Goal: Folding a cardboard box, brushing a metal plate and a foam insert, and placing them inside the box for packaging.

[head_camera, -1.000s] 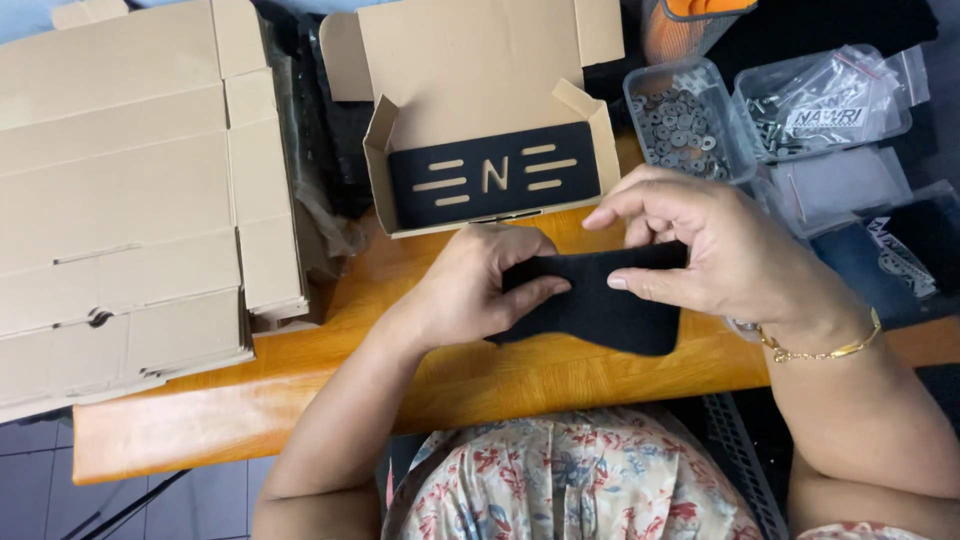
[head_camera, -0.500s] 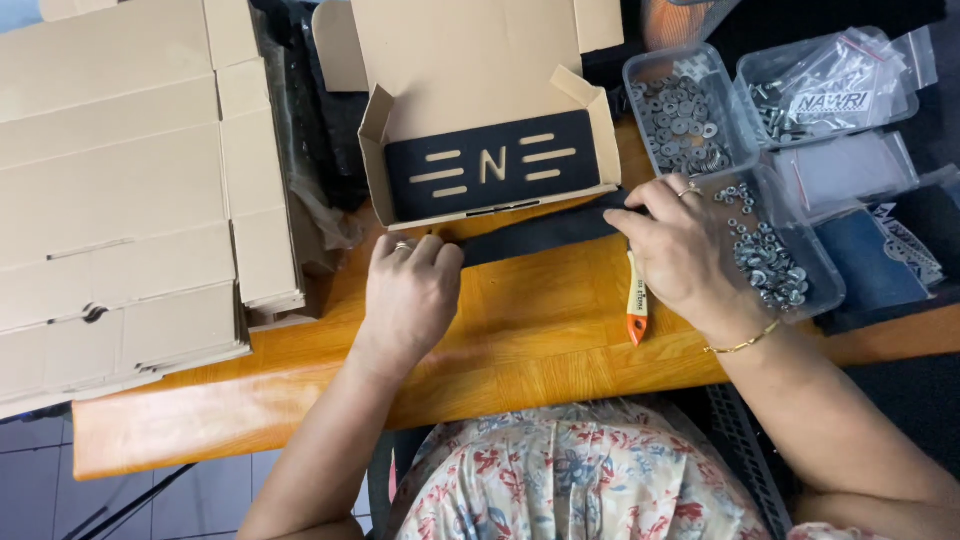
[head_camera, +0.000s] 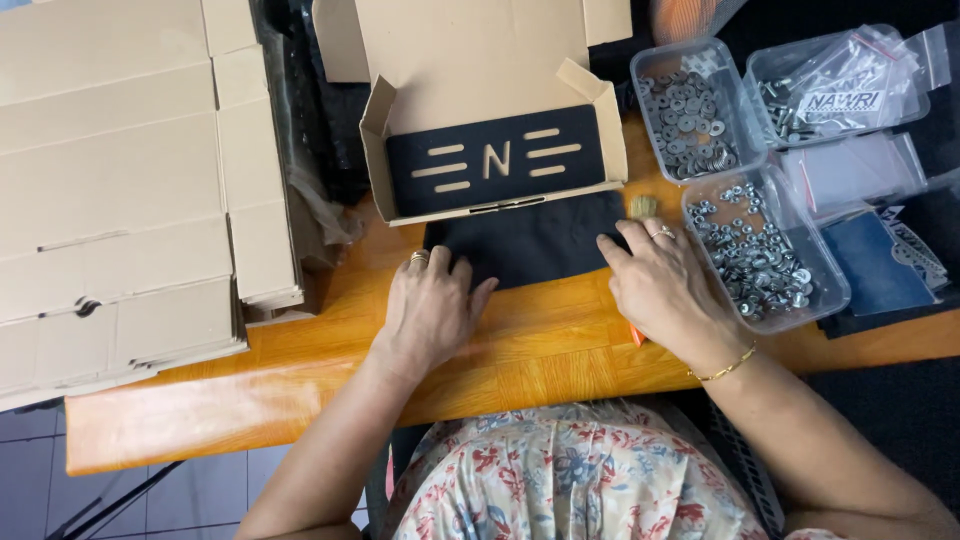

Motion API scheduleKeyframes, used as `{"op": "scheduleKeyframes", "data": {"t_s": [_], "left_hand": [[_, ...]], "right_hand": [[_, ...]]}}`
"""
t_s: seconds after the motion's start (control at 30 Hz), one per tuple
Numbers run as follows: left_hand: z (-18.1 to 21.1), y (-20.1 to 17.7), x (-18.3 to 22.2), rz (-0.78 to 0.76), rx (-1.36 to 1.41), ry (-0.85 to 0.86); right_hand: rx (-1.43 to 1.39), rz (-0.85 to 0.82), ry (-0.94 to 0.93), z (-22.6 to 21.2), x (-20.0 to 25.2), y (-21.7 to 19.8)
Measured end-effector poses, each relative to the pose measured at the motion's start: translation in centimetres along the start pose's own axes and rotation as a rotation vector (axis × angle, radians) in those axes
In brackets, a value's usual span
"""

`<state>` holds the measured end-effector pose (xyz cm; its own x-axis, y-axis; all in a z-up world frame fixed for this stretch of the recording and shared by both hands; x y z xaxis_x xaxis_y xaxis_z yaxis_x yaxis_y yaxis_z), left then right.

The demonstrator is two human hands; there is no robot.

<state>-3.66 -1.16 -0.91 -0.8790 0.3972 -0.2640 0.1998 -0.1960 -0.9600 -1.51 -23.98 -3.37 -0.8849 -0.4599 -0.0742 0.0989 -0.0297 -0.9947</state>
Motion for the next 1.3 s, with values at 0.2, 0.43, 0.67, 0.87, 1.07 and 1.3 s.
{"op": "scheduleKeyframes", "data": {"t_s": [0.2, 0.43, 0.67, 0.87, 1.07, 1.3], "left_hand": [[-0.3, 3.8, -0.6, -0.093, -0.032, -0.047], [1.1, 3.9, -0.4, -0.309, -0.05, -0.044], [0.7, 5.1, -0.1, -0.32, 0.008, -0.053], [0.2, 5.5, 0.3, -0.291, 0.073, -0.063], [0.5, 4.2, 0.5, -0.041, 0.111, 0.058], [0.3, 4.5, 0.8, -0.043, 0.171, 0.07]], "right_hand": [[0.014, 0.022, 0.035, 0.6, 1.6, -0.2], [-0.133, -0.037, 0.167, 1.3, 2.7, -2.7], [-0.115, -0.272, 0.325, 2.4, 4.1, -1.9], [-0.341, -0.196, 0.461, 3.5, 5.1, -4.9], [-0.387, 0.201, 0.17, 2.8, 6.5, -13.2], [-0.689, 0.251, -0.213, -5.4, 1.9, -13.9]]}}
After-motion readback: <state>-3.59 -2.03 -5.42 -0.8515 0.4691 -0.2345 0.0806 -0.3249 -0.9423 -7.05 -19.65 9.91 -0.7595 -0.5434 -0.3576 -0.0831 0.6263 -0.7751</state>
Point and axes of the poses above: each hand's wrist, its own x-axis away from the middle knuckle, its own y-axis out of the palm, z = x × y, the point moved 10 cm from there along -x, towards the middle knuckle, and after that the axes turned 5 degrees about -z, right-handed, at the moved point
